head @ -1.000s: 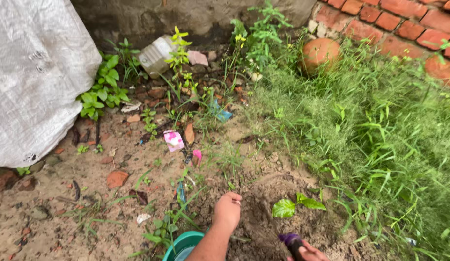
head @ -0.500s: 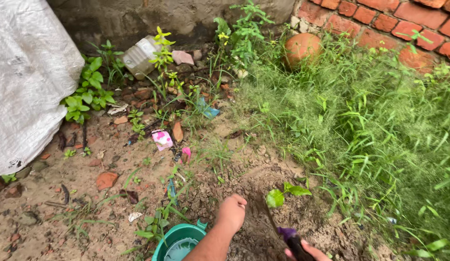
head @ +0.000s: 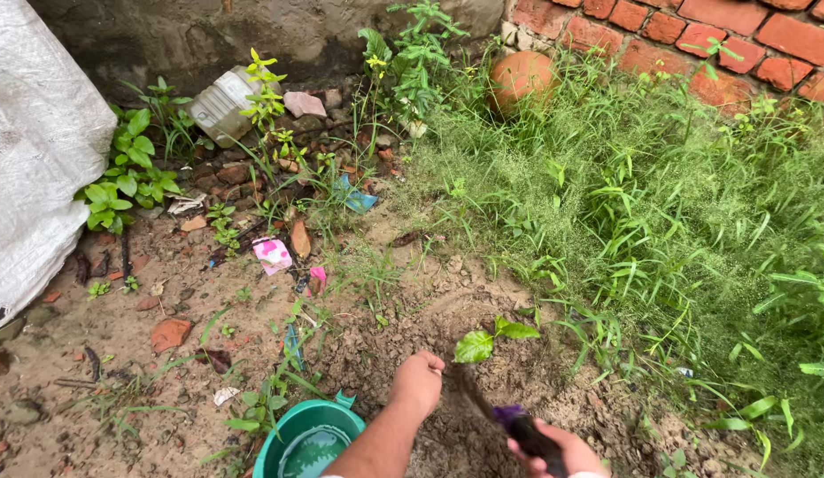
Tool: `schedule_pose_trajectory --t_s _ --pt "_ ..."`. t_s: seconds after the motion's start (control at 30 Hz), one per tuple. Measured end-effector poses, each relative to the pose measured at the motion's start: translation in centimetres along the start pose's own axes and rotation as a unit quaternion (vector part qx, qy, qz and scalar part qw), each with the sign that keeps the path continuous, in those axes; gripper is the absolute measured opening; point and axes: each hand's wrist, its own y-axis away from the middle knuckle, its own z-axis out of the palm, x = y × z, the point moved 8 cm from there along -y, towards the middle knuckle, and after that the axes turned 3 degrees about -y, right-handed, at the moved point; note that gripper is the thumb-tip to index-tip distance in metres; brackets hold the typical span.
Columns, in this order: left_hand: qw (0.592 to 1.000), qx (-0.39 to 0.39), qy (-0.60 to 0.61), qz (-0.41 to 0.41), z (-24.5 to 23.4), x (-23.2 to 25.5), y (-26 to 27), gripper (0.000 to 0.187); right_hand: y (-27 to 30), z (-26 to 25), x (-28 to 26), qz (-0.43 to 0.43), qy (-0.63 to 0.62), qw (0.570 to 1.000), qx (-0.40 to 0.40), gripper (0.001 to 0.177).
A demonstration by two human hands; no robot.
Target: The person digs a small hole in the dirt using a trowel, places a seedling into the hole, and then fills the hole back in with dirt and water from a small green bucket.
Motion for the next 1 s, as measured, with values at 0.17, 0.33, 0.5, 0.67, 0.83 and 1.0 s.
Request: schedule_pose_trajectory --t_s 0.17,0.33,0.5,0.67,0.83,1.0 --pt "1.0 0.003 -0.01 0.025 0.2 -0.8 -0.4 0.012 7.4 -0.8 -3.7 -0.111 0.297 0.904 0.286 0.052" --pt "0.998 -0.026 -0.046 -0.037 3.0 -2.0 0.6 0.013 4.4 5.2 -1.3 0.001 0.724 0.567 0.392 0.063" --pt "0.996 -0.008 -0.032 0.078 5.3 -0.3 -0.3 0.013 3.5 2.3 -1.6 -0.106 0.369 0.876 0.291 0.056" --pt "0.991 -0.08 0.11 -0.022 9.0 0.6 -0.5 0.013 12.5 0.6 -6.1 -0.108 0.215 0.921 0.308 0.048" --pt "0.991 -0.048 0.125 0.027 12.2 1.9 -1.6 0.011 8.7 5.3 -8.1 -0.101 0.762 0.532 0.355 0.041" --pt "0.997 -0.01 0.06 0.042 12.9 2.4 -1.9 0.01 6.5 5.6 -6.3 -0.138 0.648 0.633 0.4 0.062"
